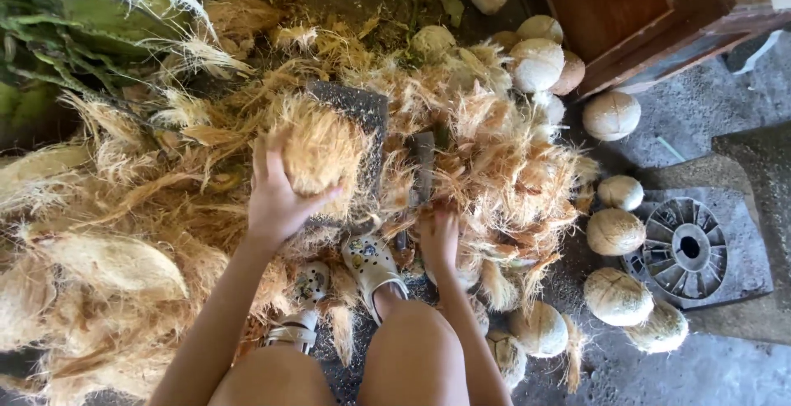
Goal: Peeling the outer husk off a coconut using a large knife
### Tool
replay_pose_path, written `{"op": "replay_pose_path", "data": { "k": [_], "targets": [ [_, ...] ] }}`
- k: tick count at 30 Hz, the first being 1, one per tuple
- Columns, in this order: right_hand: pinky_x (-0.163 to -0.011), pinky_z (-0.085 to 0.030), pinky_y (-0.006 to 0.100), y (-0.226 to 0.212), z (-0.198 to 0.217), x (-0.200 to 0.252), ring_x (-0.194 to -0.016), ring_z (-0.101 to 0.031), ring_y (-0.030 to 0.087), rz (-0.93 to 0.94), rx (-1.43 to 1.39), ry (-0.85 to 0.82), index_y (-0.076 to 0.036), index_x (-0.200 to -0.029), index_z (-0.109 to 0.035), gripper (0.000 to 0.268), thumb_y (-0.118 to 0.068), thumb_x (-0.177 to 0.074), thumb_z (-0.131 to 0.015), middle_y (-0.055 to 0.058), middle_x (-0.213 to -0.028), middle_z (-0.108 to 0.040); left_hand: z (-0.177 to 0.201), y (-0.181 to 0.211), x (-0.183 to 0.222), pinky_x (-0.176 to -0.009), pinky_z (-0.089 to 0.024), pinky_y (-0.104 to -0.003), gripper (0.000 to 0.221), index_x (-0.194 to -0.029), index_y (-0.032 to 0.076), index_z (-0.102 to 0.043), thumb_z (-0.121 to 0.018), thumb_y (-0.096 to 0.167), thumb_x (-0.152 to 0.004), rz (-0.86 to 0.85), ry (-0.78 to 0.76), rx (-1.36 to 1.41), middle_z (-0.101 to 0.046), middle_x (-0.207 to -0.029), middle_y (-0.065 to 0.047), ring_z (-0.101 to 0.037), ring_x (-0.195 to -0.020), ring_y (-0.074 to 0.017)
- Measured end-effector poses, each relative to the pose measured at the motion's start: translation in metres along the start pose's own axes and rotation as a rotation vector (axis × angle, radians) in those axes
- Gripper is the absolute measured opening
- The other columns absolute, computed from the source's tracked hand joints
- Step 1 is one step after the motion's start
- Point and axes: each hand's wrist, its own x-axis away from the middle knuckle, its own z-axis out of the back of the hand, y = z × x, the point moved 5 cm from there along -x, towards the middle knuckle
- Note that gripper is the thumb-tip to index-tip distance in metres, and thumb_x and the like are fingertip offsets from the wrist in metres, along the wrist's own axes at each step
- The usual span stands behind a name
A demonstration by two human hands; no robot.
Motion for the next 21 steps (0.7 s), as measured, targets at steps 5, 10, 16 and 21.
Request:
{"op": "replay_pose_path", "data": {
  "k": [5, 10, 16, 21],
  "targets": [
    [-0.101, -0.051, 0.050, 0.021, -0.063, 0.054, -0.120, -0.061, 0.033, -0.344, 0.317, -0.642, -0.014, -0.120, -0.059, 0.046, -0.046, -0.088, -0.051, 0.013, -0.122, -0.064, 0.005, -0.011, -0.019, -0.090, -0.047, -0.069, 0.112, -0.151, 0.015, -0.029, -0.088, 0.055, -0.065, 0.339, -0.069, 0.186, -0.043, -0.137, -0.034, -0.052, -0.122, -0.0515],
    [-0.098, -0.053, 0.053, 0.011, -0.073, 0.034, -0.117, -0.063, 0.039, -0.411, 0.229, -0.567, -0.005, -0.121, -0.055, 0.044, -0.035, -0.089, -0.061, 0.022, -0.118, -0.066, 0.014, -0.016, -0.035, -0.094, -0.049, -0.057, 0.112, -0.154, 0.009, -0.023, -0.070, 0.072, -0.076, 0.602, -0.043, 0.315, -0.041, -0.142, -0.036, -0.052, -0.123, -0.0495],
    [-0.090, -0.056, 0.055, 0.053, -0.060, 0.016, -0.106, -0.067, 0.042, -0.531, 0.191, -0.382, -0.002, -0.123, -0.052, 0.059, -0.041, -0.079, -0.059, 0.025, -0.109, -0.067, -0.022, -0.070, -0.045, -0.056, -0.053, -0.039, 0.104, -0.146, -0.006, -0.031, -0.047, 0.081, -0.093, 0.362, -0.114, 0.008, -0.056, -0.098, -0.027, -0.062, -0.076, -0.0337],
    [-0.091, -0.053, 0.061, 0.068, -0.048, -0.022, -0.107, -0.064, 0.051, -0.455, 0.183, -0.402, 0.001, -0.117, -0.051, 0.051, -0.038, -0.084, -0.056, 0.032, -0.108, -0.065, -0.030, -0.054, -0.039, -0.052, -0.051, -0.037, 0.112, -0.150, -0.010, -0.016, -0.041, 0.083, -0.092, 0.373, -0.152, 0.182, -0.058, -0.102, -0.034, -0.066, -0.072, -0.0309]
  ]
}}
